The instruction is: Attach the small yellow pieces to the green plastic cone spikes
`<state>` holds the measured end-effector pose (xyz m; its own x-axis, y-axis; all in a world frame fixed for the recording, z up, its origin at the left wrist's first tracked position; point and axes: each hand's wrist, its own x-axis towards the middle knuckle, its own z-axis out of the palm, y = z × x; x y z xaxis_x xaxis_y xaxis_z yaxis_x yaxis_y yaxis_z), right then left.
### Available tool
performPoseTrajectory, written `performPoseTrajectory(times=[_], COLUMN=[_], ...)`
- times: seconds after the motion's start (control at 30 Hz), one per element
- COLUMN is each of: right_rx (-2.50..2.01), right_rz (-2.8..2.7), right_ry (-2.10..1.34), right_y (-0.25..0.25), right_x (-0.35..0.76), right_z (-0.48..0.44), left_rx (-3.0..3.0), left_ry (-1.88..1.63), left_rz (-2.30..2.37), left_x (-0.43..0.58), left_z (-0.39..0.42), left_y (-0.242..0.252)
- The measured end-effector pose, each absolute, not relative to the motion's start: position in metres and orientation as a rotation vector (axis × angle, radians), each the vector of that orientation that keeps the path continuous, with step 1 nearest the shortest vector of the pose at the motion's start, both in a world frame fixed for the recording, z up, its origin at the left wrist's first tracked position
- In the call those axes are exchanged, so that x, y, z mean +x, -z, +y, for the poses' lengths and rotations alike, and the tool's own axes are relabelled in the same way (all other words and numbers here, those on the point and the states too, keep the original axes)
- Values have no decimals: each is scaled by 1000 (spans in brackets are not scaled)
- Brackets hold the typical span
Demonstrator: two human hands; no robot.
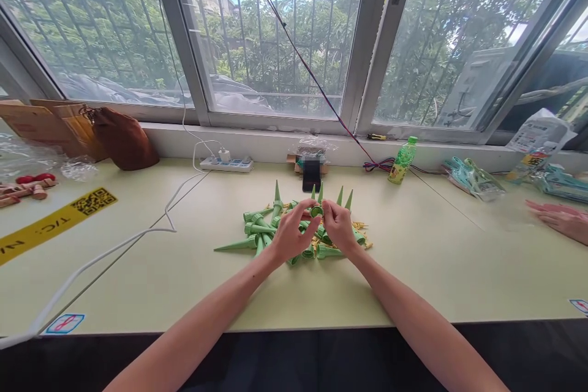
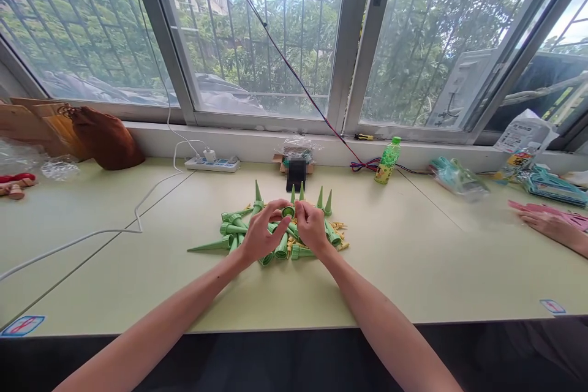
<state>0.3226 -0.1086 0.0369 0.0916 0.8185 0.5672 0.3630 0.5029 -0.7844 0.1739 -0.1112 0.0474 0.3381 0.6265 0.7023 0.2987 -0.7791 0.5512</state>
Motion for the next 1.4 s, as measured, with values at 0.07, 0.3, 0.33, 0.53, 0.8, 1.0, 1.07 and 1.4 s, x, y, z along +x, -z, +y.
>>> performPoseTrajectory(times=[0.07, 0.3, 0.33, 0.53, 0.8, 1.0, 1.07, 1.4], right_rx=[-1069, -1048, -1052, -1082, -1062, -1038, -1046, -1089], right_rz=[-1509, -1519, -1518, -1516, -1602, -1625, -1626, -1617], right_ry=[-472, -503, -501, -430, -430, -440, -434, -421], right_y=[-37, -37, -37, -39, -39, -37, -36, -34], right_x=[322, 320, 320, 324, 322, 321, 322, 326], right_z=[-109, -111, -111, -110, -112, -110, -109, -105], left_rx=[2268, 2203, 2172, 1837, 1545, 1555, 1581, 1771], left_ry=[-1435, -1488, -1493, -1486, -1298, -1229, -1207, -1175], left_rz=[823, 835, 848, 909, 863, 799, 794, 765], left_x=[174, 176, 177, 180, 182, 181, 180, 180], left_z=[-111, -110, -111, -104, -101, -104, -103, -102], left_y=[-46, -50, -51, -52, -53, -54, -53, -46])
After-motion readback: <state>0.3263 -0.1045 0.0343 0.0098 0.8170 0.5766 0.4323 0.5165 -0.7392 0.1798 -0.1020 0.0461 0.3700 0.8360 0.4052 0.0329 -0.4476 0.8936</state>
